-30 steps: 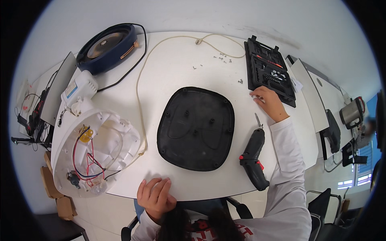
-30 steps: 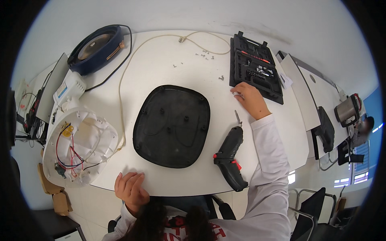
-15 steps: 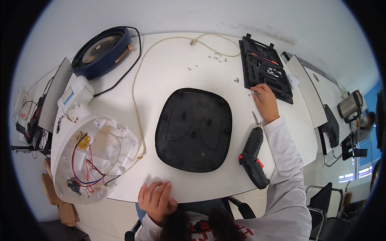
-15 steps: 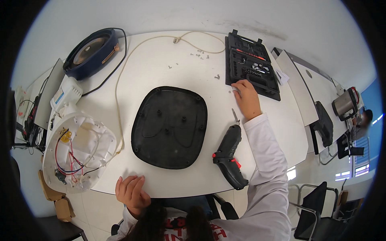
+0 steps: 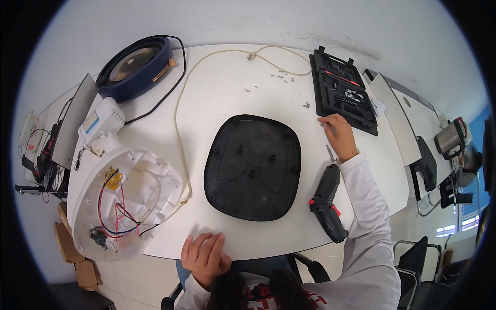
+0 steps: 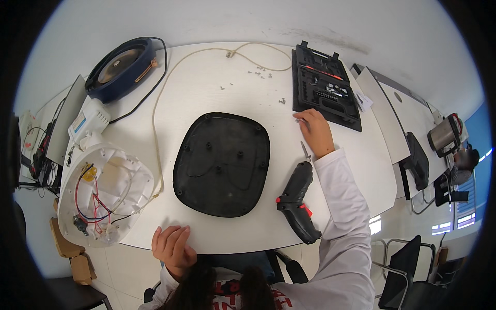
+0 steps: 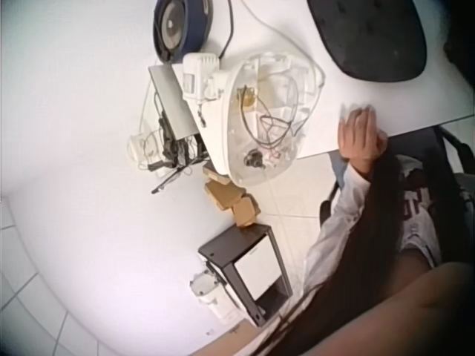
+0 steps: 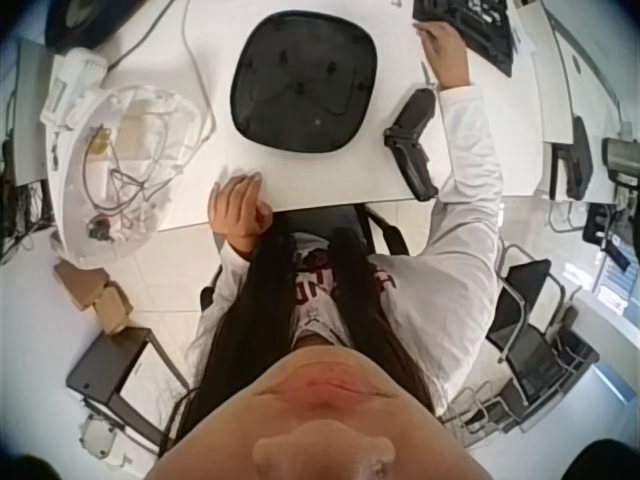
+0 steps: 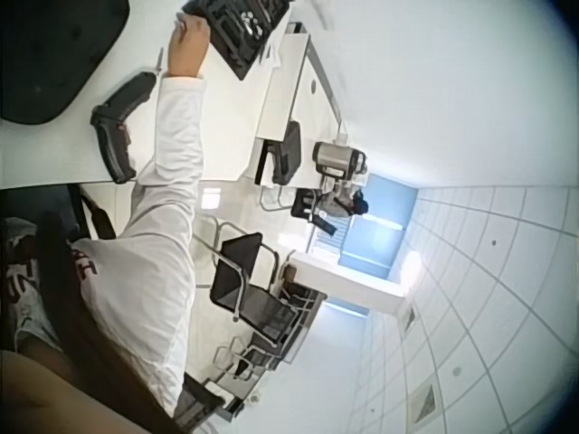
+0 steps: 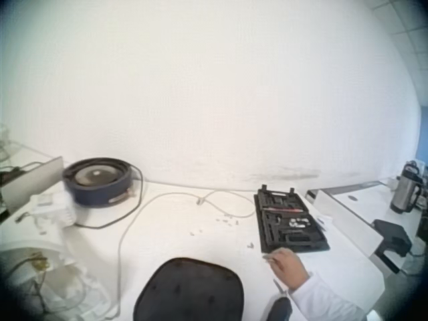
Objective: The person assembles an electronic device by inserting screws into a white plastic housing and tightening them with a cordless screwdriver. They repeatedly pick up screws from the table, position them, and use the tool to secure components inside the housing.
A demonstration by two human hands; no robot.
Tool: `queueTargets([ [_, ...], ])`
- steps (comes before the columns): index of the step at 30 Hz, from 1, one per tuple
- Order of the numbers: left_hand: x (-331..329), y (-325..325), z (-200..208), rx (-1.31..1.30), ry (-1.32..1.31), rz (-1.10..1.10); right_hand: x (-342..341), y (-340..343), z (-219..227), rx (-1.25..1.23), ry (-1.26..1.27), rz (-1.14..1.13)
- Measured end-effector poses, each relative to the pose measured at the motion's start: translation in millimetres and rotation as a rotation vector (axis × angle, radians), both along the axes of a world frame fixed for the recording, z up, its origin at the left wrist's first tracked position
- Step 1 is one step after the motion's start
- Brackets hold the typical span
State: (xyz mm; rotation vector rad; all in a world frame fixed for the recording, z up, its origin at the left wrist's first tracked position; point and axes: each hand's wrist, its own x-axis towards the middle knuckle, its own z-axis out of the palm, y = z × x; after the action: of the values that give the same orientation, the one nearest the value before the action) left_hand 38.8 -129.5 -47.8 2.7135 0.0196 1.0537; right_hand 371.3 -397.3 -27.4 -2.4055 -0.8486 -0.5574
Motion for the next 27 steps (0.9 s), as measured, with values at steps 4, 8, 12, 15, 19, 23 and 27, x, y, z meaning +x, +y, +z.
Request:
queueTargets([
  [4, -1, 1, -3, -0.008, -0.007, 0.003, -2, 1, 0, -0.003, -0.015, 0.001],
  [8, -1, 1, -4, -0.005, -0.009, 0.003, -7, 3, 4, -0.001, 0.007, 0.014],
  [12, -1, 2, -1, -0.004, -0.005, -0.005, -7, 3, 3, 0.033, 0.066, 0.015],
  [15, -2, 2, -1, 0.0, -0.012, -0.008, -7, 3, 4, 0.03, 0.048, 0.059],
  [19, 0, 3, 0, -0.004, -0.028, -0.018, -9, 3, 13, 0.032, 0.024, 0.105],
  [23, 0, 5, -2, -0.024, -0.051, -0.032, -3, 10, 46, 0.103, 0.125, 0.157],
  [27, -3, 8, 0, -0.03, -0.032, -0.039, 21, 73, 85, -0.078, 0.352, 0.247],
])
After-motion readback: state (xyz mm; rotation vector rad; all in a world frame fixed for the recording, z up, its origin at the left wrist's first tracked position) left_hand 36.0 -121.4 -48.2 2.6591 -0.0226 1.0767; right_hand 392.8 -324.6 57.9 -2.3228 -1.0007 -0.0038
